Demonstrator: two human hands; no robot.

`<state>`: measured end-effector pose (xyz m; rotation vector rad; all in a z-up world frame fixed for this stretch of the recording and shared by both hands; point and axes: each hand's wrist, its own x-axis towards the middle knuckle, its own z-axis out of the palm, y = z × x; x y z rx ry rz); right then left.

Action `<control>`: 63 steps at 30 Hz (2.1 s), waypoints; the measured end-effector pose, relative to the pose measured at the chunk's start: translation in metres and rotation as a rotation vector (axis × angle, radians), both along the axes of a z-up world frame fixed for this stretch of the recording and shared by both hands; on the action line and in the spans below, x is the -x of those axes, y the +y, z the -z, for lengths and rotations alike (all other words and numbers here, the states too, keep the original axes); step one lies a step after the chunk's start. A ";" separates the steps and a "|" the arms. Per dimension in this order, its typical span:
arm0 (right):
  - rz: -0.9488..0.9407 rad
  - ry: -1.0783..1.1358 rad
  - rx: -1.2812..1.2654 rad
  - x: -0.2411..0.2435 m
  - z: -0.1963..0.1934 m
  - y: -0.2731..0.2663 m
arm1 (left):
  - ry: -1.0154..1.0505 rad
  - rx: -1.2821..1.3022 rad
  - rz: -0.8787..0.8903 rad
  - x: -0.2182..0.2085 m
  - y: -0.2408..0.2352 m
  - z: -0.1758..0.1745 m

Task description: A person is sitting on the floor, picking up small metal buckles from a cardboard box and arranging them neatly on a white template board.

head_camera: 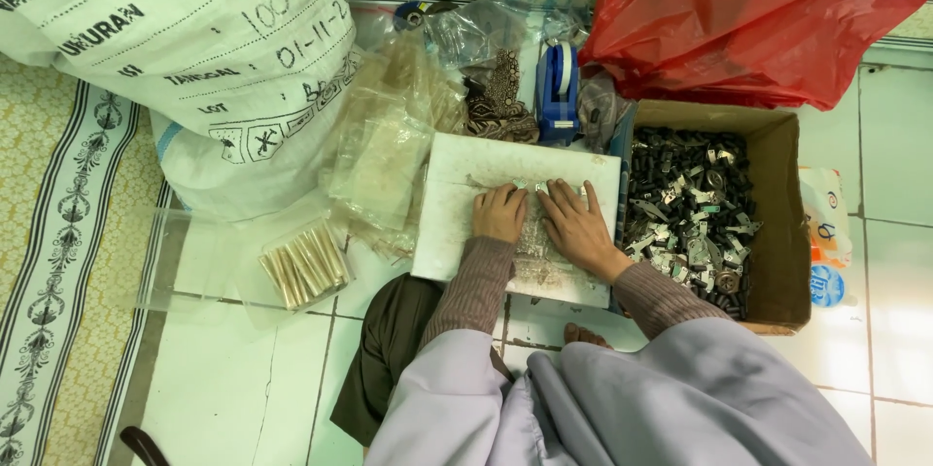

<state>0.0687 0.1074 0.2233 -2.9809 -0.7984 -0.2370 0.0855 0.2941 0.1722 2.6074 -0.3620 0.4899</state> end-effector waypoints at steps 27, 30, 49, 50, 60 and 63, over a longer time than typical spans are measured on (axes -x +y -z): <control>0.679 0.188 -0.673 0.028 -0.025 -0.136 | 0.147 0.684 0.091 0.017 -0.087 -0.071; 0.862 0.340 -0.832 0.052 0.039 -0.193 | 0.507 0.719 0.312 0.025 -0.168 -0.031; 0.605 0.574 -0.029 0.099 0.062 -0.195 | 0.703 -0.294 0.413 0.091 -0.273 0.088; 0.554 0.561 0.011 0.099 0.063 -0.196 | 0.614 -0.323 0.398 0.095 -0.272 0.088; 0.501 0.551 0.041 0.095 0.094 -0.201 | 0.283 -0.202 0.300 0.084 -0.289 0.169; 0.522 0.605 -0.144 0.095 0.049 -0.190 | 0.423 -0.204 0.320 0.077 -0.290 0.181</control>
